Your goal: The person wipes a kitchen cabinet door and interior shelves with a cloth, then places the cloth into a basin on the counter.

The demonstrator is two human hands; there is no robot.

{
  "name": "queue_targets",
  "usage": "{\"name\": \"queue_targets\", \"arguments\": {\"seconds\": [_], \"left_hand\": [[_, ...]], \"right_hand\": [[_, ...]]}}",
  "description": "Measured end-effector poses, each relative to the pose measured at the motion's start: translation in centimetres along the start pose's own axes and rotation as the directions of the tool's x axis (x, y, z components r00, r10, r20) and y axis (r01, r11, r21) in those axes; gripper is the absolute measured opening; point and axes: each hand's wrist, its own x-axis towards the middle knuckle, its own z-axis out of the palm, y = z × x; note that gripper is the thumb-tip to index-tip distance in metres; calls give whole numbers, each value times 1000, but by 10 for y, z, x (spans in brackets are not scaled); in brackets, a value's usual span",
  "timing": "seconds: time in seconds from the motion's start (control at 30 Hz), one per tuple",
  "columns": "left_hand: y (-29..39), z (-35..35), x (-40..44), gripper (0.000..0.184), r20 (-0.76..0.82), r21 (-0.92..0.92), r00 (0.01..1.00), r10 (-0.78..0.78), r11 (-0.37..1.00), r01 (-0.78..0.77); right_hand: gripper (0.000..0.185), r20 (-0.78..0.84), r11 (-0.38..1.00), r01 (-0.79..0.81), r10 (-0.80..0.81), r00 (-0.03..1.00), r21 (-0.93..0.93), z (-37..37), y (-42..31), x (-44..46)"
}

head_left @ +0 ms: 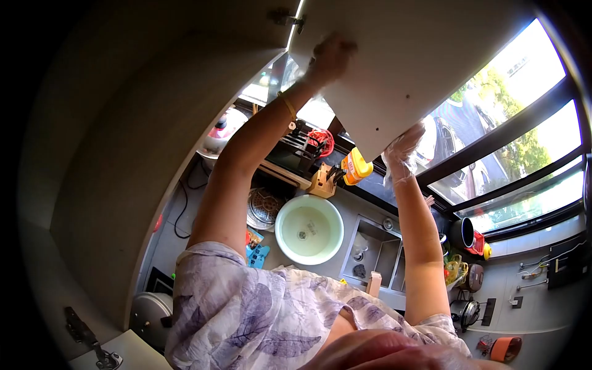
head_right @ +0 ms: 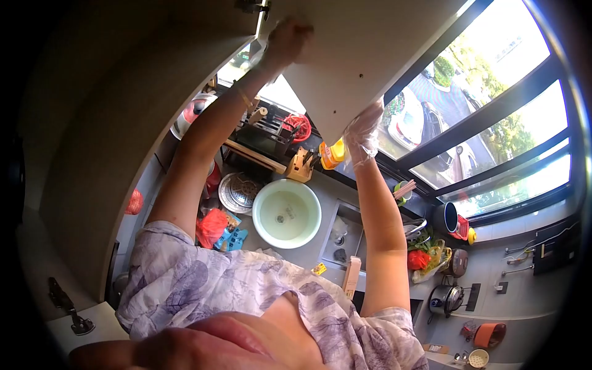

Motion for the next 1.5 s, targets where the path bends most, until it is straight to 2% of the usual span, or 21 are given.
{"name": "queue_targets", "arguments": {"seconds": [0.07,0.1,0.2,0.3,0.4,0.5,0.6,0.7,0.8,0.83,0.9,1.0,1.03,1.07,1.13,1.23,1.27,1.33,1.43,1.47,1.5], "left_hand": [[-10,5,7,12,77,-198,970,-232,950,243],[-14,10,5,13,71,-207,964,-257,941,266],[29,2,-18,16,-60,-59,986,-156,987,152],[39,-17,0,17,135,-169,952,-274,940,295],[37,-13,-5,17,75,-80,949,-307,946,313],[40,-26,-11,20,280,-10,882,-379,917,398],[-9,-40,11,23,286,-37,938,-194,976,213],[36,-38,24,22,208,-351,768,-607,686,637],[56,0,7,20,-61,-304,847,-529,818,489],[59,13,2,19,-150,-272,860,-488,856,439],[44,43,-22,17,-325,98,939,-109,984,148],[93,33,-98,12,-158,24,974,163,987,-161],[108,34,-111,14,-125,62,961,246,969,-240],[120,26,-109,16,-125,50,933,336,942,-333],[106,32,-99,16,-141,116,940,311,948,-296],[69,34,-62,12,-116,598,924,365,768,-228],[38,37,-43,12,-176,587,903,392,778,-223],[-34,42,-11,13,-233,716,849,473,675,-180],[-52,-3,2,19,-357,243,930,-85,953,181],[-67,-10,6,24,-383,47,874,-299,939,342],[-121,11,6,30,-582,132,763,-281,893,430]], "right_hand": [[15,11,967,-122,122,992,225,0,0,0],[15,25,926,-178,180,983,333,-1,1,1],[15,-17,995,25,-23,1000,99,-1,12,2],[16,-20,908,-198,221,975,369,0,2,3],[16,13,999,38,-38,999,-2,-4,17,4],[17,30,826,-231,251,967,514,0,1,2],[18,12,999,-4,3,1000,42,-6,15,4],[18,30,999,38,-38,999,-17,-4,12,2],[14,-1,965,-120,124,992,232,-2,15,-2],[13,7,986,-80,80,997,148,-2,14,-1],[14,31,1000,4,-3,1000,-19,-4,9,-1],[19,160,814,289,-241,957,-504,-11,11,4],[21,131,755,404,-397,908,-516,-7,0,4],[21,127,790,329,-310,942,-517,-7,-7,4],[19,136,817,263,-225,965,-513,-12,17,6],[13,-27,994,-112,112,993,-13,-12,31,2],[8,-34,954,-188,202,979,232,-7,23,0],[8,-2,985,-143,144,990,100,-9,22,2],[17,44,992,95,-92,995,-88,-8,12,1],[21,70,969,198,-189,979,-149,-7,9,-1],[21,102,971,181,-167,981,-153,-8,9,-2]]}}
